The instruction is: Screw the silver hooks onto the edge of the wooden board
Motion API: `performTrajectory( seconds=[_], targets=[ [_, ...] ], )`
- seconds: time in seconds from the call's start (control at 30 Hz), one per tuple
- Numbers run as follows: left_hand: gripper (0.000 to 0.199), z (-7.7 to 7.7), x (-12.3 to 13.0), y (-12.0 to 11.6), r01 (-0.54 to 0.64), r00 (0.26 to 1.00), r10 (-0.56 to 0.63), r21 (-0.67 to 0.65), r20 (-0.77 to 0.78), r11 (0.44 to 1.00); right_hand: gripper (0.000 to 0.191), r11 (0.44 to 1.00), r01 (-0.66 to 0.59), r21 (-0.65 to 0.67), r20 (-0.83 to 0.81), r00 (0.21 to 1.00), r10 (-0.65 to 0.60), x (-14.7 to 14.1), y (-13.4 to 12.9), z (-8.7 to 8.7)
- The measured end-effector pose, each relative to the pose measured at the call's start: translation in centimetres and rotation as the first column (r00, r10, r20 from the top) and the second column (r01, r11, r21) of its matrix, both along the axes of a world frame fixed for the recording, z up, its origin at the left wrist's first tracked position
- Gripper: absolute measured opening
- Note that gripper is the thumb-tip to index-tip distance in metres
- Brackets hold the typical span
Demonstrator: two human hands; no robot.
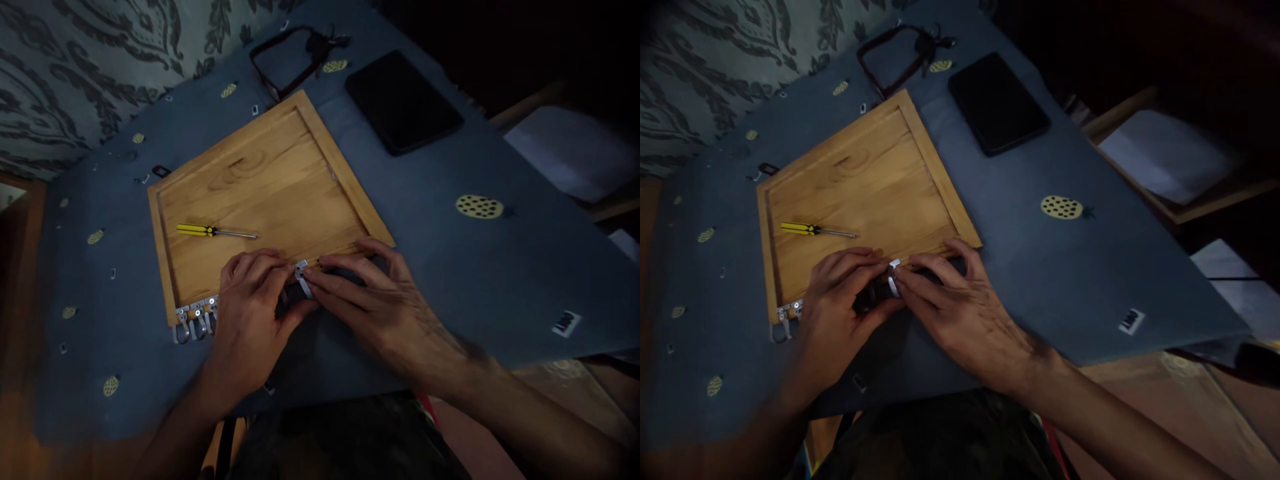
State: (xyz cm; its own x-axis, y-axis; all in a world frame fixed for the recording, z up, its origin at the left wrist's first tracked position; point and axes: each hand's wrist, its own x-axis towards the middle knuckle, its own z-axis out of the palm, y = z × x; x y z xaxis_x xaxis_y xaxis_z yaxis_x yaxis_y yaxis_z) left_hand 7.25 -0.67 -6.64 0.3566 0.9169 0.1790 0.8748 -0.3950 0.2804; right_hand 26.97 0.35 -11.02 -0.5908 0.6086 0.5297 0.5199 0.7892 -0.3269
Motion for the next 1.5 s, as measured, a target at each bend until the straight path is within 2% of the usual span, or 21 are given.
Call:
performTrajectory(
  seconds=[0.33, 0.77, 1.03, 1.37, 1.5],
  targets=[
    [0.032, 0.00, -0.10, 0.05, 0.015, 1.000, -0.015, -0.006, -0.002, 1.000, 0.038, 0.999, 0.036, -0.003, 0.009, 0.999, -0.036, 0.03, -0.11, -0.21],
    [0.033, -0.05, -0.14, 0.02, 0.014, 1.000, -0.014, 0.000, -0.005, 1.000, 0.031, 0.998, 0.020, -0.054, -0.063, 0.998, -0.023, -0.12, -0.08, -0.14],
    [0.032, 0.03, -0.05, 0.01, 0.023, 1.000, -0.023, 0.004, 0.001, 1.000, 0.036, 0.999, 0.014, -0.040, -0.029, 0.999, -0.015, -0.14, -0.03, -0.35],
    [0.030, 0.08, -0.17, 0.00, 0.007, 1.000, -0.007, -0.021, -0.013, 1.000, 0.032, 0.999, 0.037, 0.003, 0.006, 0.999, -0.037, -0.08, 0.00, 0.06],
    [0.029, 0.15, -0.13, -0.07, -0.006, 1.000, 0.005, -0.034, -0.012, 0.999, 0.033, 0.998, 0.053, -0.019, -0.002, 0.999, -0.053, -0.11, -0.04, 0.16]
  ],
)
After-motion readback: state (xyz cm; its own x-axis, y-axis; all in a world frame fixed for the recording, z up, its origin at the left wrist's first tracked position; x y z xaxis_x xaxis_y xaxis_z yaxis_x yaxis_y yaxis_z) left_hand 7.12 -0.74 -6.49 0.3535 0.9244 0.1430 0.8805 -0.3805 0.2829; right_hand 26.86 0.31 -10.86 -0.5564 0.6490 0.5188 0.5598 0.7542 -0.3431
